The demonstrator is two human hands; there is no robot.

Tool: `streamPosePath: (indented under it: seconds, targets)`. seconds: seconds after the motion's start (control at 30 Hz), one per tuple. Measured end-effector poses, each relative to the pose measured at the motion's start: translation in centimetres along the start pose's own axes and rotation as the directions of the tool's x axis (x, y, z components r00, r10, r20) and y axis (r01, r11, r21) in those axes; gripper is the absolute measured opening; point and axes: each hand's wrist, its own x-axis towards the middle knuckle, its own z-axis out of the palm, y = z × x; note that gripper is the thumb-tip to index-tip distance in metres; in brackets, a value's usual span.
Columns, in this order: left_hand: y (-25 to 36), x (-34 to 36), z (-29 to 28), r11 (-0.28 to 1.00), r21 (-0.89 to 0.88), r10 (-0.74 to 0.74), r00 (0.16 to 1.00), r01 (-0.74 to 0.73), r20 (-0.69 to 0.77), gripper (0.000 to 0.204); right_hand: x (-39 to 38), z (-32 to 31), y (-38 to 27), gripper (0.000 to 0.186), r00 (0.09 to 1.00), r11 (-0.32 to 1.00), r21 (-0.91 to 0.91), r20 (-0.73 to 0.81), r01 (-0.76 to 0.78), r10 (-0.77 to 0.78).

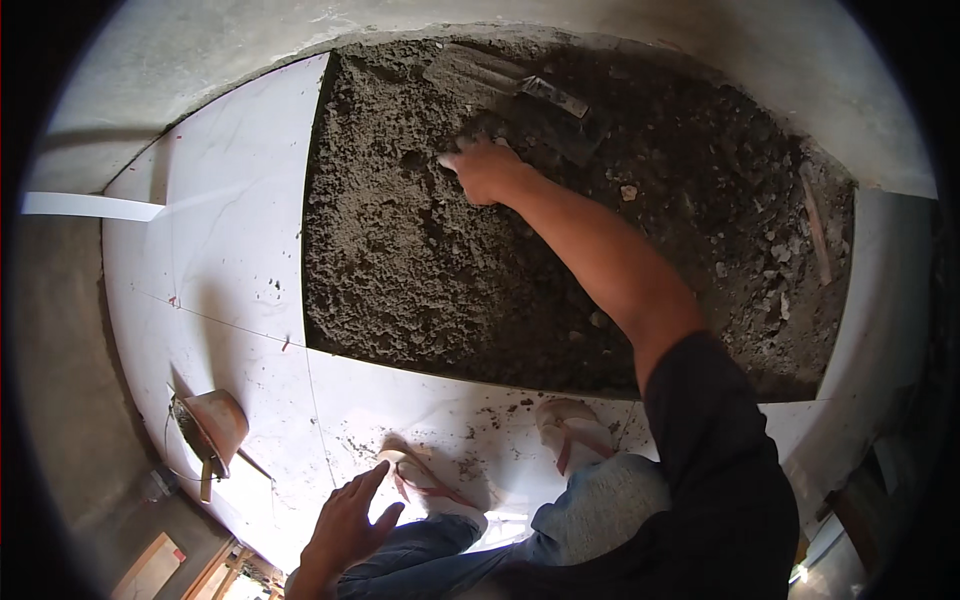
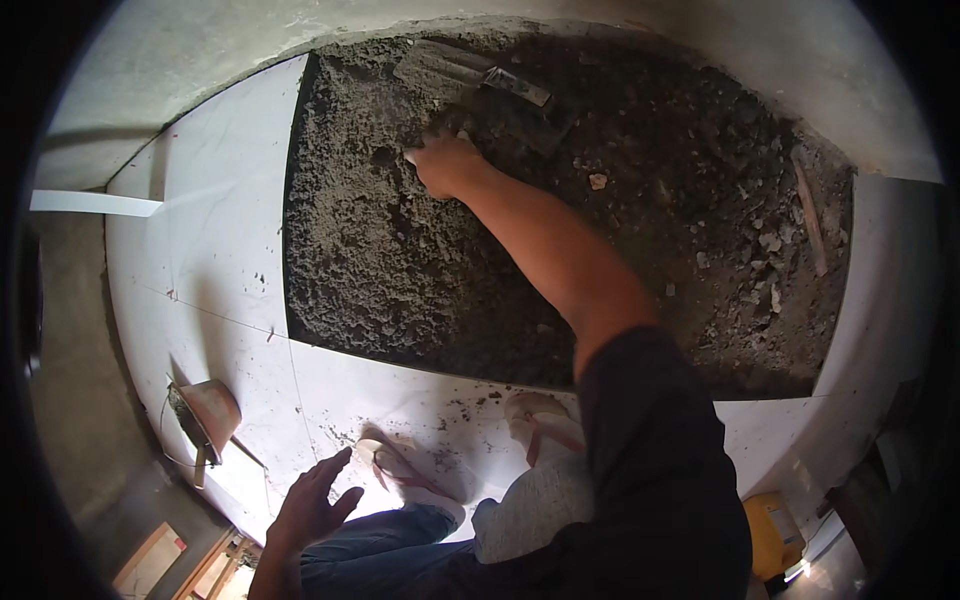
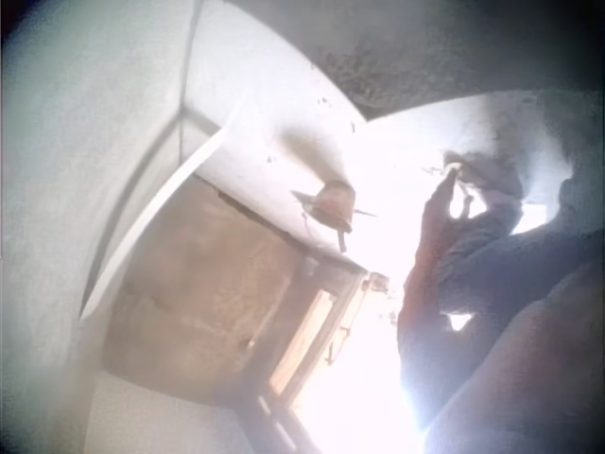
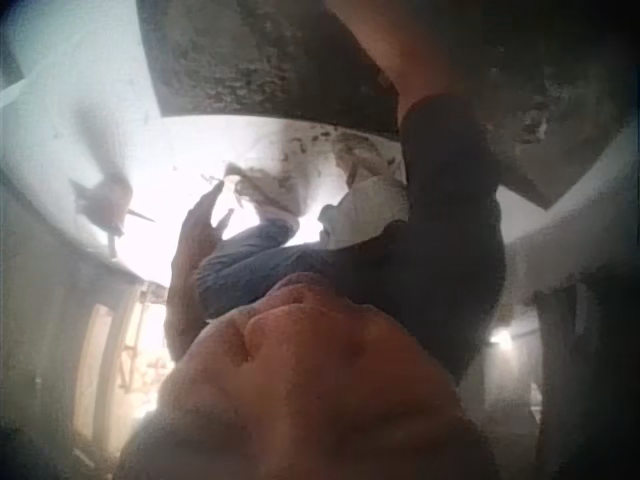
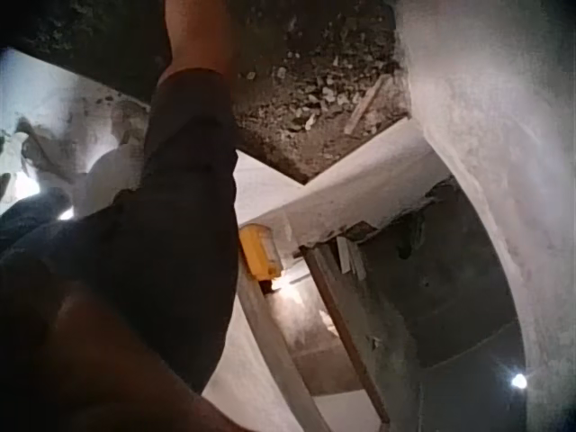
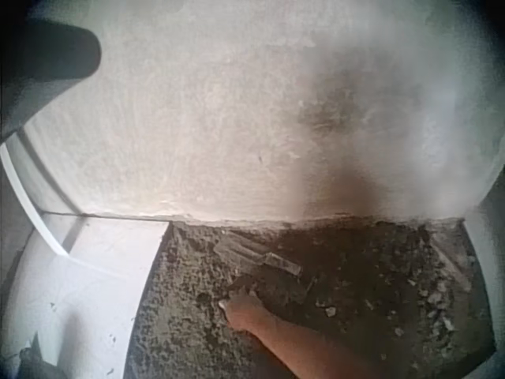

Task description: The person levels a layer of wet concrete in a floor gap using a trowel and a putty knife.

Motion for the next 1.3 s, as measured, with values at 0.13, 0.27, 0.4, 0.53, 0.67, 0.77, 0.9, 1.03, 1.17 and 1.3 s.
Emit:
streamPosePath:
  seconds: [0.13, 0.27, 0.4, 0.53, 0.67, 0.77, 0.9, 1.03, 1.17, 1.3]
  targets:
    - [1.4, -1.1, 0.1, 1.0, -0.006, 0.025, 1.0, -0.025, -0.014, 0.062, -1.0, -1.0, 0.3, 0.035, 0.994, 1.0, 0.017, 0.11, -0.024, 0.022]
    - [0.7, -2.3, 0.8, 0.999, -0.03, 0.022, 0.999, -0.023, -0.028, 0.062, -8.6, 0.9, 4.7, 0.029, 0.907, 0.86, 0.509, -0.369, 0.012, 0.205]
    - [-0.4, -3.2, 1.0, 1.0, -0.006, 0.011, 0.999, -0.011, -0.034, 0.062, -19.6, -4.0, 14.0, 0.046, 0.828, 0.801, 0.22, 0.071, -0.557, 0.557]
    - [0.2, -2.7, 0.9, 1.0, -0.004, -0.015, 1.0, 0.015, 0.026, 0.062, -13.2, -4.8, 16.0, 0.066, 0.749, 0.892, 0.123, -0.501, -0.435, 0.434]
    - [0.8, -1.9, 0.7, 0.998, 0.035, 0.051, 0.997, -0.049, -0.059, 0.062, 1.0, -1.0, 16.3, 0.072, 0.863, 0.948, 0.177, -0.396, -0.265, 0.315]
    - [1.7, -2.4, 0.2, 1.0, 0.004, 0.003, 0.995, -0.003, -0.098, 0.063, 2.4, -2.7, 12.7, 0.067, 0.937, 0.955, 0.112, -0.193, -0.274, 0.291]
    - [1.5, -3.8, 1.7, 1.0, -0.011, -0.014, 0.996, 0.013, -0.086, 0.062, -6.8, -3.6, 6.9, 0.058, 0.965, 0.956, 0.267, -0.193, -0.122, 0.177]
    - [1.0, -3.5, 2.2, 1.0, 0.029, -0.005, 1.0, 0.006, -0.02, 0.063, -12.4, -0.3, 2.6, 0.059, 0.98, 0.945, 0.293, -0.097, -0.141, 0.176]
    - [1.5, -3.1, 0.9, 0.999, 0.031, 0.033, 0.996, -0.031, -0.079, 0.063, -17.2, -1.8, 0.6, 0.056, 0.968, 0.901, 0.354, 0.087, -0.249, 0.233]
    - [2.4, -3.4, 0.3, 1.0, 0.013, 0.023, 0.997, -0.022, -0.078, 0.063, -22.8, -1.2, -1.4, 0.049, 0.945, 0.844, 0.425, 0.132, -0.326, 0.298]
